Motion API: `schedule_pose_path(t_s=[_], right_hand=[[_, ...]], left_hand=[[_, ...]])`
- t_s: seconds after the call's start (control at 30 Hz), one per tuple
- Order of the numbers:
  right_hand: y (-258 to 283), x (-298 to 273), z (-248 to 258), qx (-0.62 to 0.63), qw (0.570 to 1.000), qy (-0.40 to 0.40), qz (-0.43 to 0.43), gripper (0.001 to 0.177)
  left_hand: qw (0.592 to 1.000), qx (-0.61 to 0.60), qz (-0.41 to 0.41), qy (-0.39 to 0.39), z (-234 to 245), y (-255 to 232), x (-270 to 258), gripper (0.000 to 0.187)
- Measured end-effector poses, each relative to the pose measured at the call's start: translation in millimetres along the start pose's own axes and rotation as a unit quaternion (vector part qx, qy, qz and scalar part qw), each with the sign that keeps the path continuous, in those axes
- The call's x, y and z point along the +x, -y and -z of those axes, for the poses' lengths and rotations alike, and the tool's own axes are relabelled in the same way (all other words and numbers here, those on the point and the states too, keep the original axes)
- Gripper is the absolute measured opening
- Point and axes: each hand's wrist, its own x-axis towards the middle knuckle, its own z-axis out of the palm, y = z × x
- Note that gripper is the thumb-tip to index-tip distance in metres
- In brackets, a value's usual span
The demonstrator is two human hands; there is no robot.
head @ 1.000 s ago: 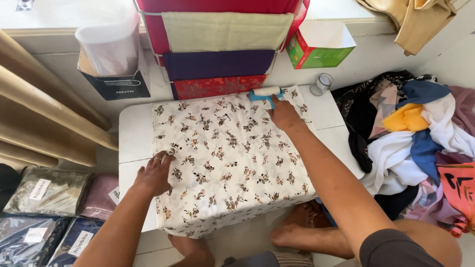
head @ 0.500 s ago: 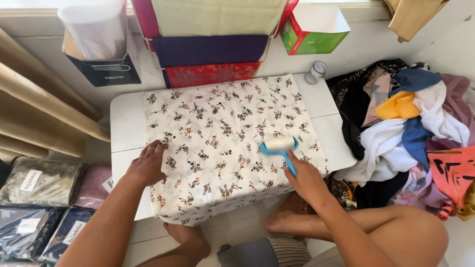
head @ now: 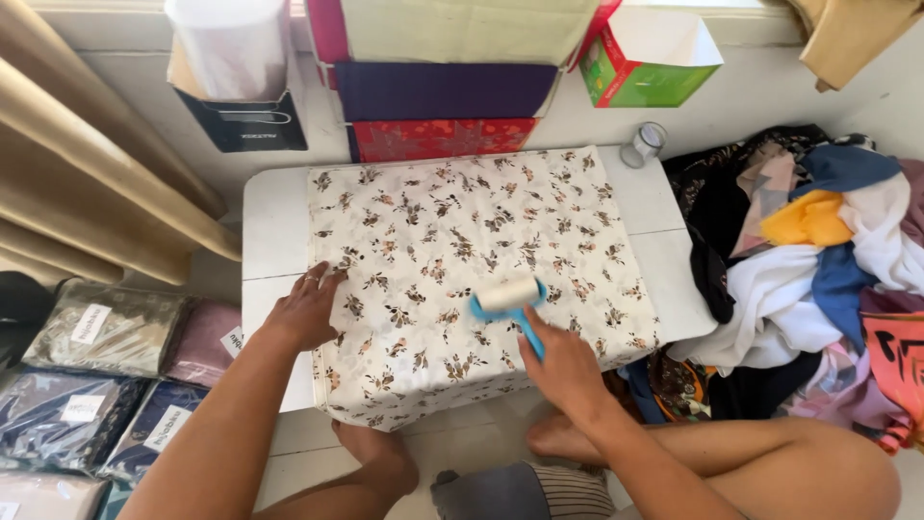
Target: Picking up a garment, cleaning it with a lint roller, and folding it neatly on a surface.
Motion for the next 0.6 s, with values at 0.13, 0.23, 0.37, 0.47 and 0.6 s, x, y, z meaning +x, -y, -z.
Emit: schedule_pose_path(t_s=[0.13, 0.23, 0.37, 0.47, 0.6], right_hand=[[32.1, 87.5, 14.5, -0.002, 0.998, -0.055, 0.029, 0.046], [28.0, 175.1, 3.0, -0.025, 0.995, -0.087, 0.040, 0.048], [8.2, 274.4, -12.8, 0.024, 0.989, -0.140, 0.033, 0.052], [13.5, 285.0, -15.5, -0.005, 0.993, -0.115, 0.018, 0.055], [28.2, 229.8, 0.3, -0.001, 0.992, -0.116, 0.045, 0.053]], left_hand=[[0.998, 0.008, -0.005, -0.067, 1.1, -3.9, -7.0, 0.093], [0.998, 0.010, -0.008, -0.067, -1.5, -0.4, -3.1, 0.094], [0.998, 0.004, -0.012, -0.061, 3.7, -2.5, -6.7, 0.093], [0.998, 0.001, -0.013, -0.060, -2.5, 3.4, -0.2, 0.092], [0.998, 0.002, -0.011, -0.065, -5.1, 4.8, 5.7, 0.091]])
